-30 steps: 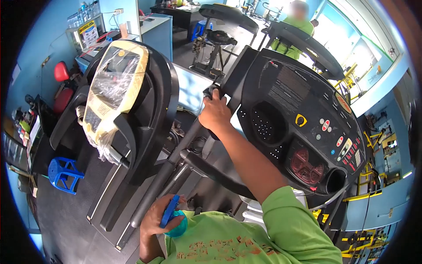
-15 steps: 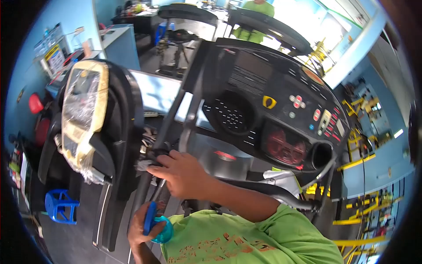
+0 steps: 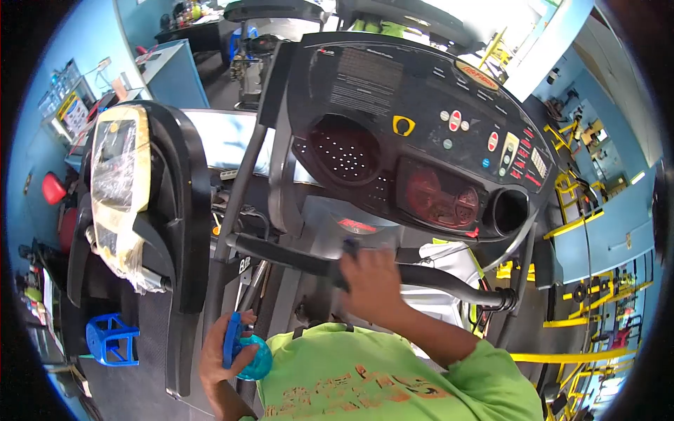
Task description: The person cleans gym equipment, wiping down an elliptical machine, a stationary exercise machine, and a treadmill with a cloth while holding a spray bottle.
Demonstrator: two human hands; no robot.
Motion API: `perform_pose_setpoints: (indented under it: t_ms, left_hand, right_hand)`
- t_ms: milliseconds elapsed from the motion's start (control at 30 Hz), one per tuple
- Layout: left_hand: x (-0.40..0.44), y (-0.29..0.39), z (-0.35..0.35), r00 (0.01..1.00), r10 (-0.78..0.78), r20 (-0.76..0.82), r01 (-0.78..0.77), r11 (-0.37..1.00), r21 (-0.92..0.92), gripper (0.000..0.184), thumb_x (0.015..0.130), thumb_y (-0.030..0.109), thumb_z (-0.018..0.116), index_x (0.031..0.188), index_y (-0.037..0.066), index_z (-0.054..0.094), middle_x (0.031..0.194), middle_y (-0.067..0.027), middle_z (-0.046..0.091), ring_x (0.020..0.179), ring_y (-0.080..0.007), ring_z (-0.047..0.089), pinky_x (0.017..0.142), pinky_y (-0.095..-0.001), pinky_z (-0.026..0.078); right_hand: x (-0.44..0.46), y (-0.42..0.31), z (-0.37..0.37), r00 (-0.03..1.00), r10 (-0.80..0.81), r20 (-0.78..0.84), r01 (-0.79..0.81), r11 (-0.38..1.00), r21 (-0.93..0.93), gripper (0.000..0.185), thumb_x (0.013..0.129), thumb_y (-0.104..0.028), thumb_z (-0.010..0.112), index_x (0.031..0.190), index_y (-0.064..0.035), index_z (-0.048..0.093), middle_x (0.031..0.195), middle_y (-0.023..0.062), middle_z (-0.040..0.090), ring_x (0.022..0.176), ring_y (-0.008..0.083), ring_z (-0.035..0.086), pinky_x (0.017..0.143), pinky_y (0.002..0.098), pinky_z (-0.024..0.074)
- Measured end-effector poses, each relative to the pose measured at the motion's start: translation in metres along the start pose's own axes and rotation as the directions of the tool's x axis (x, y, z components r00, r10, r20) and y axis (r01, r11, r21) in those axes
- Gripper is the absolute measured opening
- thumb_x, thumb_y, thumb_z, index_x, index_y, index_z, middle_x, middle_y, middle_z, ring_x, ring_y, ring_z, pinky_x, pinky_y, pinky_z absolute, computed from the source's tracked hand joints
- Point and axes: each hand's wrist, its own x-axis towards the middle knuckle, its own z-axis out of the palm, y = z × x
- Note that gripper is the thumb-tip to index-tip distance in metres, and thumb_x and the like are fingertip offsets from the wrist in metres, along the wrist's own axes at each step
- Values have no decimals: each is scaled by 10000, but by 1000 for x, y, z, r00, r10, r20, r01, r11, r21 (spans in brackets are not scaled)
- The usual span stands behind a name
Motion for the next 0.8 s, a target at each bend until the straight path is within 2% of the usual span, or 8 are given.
perform_pose_setpoints:
  t_ms: [67,167,233,333,433,500,600,800]
  left_hand:
    - [-8,2,6,1000,4,18,-4,1000,-15,561,737,55,754,1251,-10,538,1160,-156,635,1104,-251,621,867,-346,534]
    - [-8,8,29,998,11,58,-8,998,-56,547,741,53,749,1242,-7,537,1151,-159,632,1133,-263,606,870,-356,530]
    - [-6,17,48,999,-27,47,27,1000,-12,538,742,78,750,1228,-4,536,1154,-164,627,1157,-267,595,874,-364,527]
    - [3,22,67,974,-56,218,52,998,21,528,742,103,752,1214,-1,538,1168,-166,619,1176,-265,582,884,-366,522]
    - [-4,35,88,955,-116,274,122,993,-3,546,717,143,755,1197,13,530,1206,-149,599,1198,-267,561,899,-382,508]
    - [-13,34,93,947,-131,293,135,991,8,538,718,139,751,1195,16,533,1207,-151,598,1196,-265,562,898,-382,508]
    - [-29,31,104,941,-137,311,136,990,27,514,735,130,751,1190,13,543,1189,-162,611,1182,-261,574,904,-375,517]
    - [-47,32,115,934,-116,337,97,993,73,510,769,119,751,1220,4,543,1198,-160,616,1168,-241,586,908,-362,525]
  right_hand:
    - [-15,5,-10,975,64,-212,-107,974,-199,463,745,-265,633,1116,13,621,1096,216,577,1057,382,550,1068,621,286]
    - [23,2,30,998,11,-64,-11,1000,-8,282,784,-227,588,970,-20,637,1008,206,595,1044,370,549,1073,599,292]
    - [36,-8,60,940,-133,-313,57,969,-241,223,812,-186,551,953,-35,636,991,197,602,1049,364,549,1071,582,302]
    - [7,5,37,926,-66,-372,15,990,-140,219,820,-162,532,966,-35,635,966,195,598,1037,361,553,1062,579,313]
    - [-57,48,-2,906,31,-421,-82,991,-103,261,792,-177,566,1006,-42,626,957,187,578,1044,369,538,1049,581,322]
    - [-104,90,-24,820,167,-547,-250,965,-81,555,584,-262,750,1090,-86,611,891,138,573,919,373,555,970,543,387]
    - [-172,147,-16,792,432,-432,-458,888,47,631,560,-253,744,1155,-101,597,1021,159,620,1065,360,563,1135,570,270]
    - [-222,167,6,710,450,-542,-626,756,-193,580,664,-142,709,1223,-87,566,1182,233,578,1333,423,407,1185,579,133]
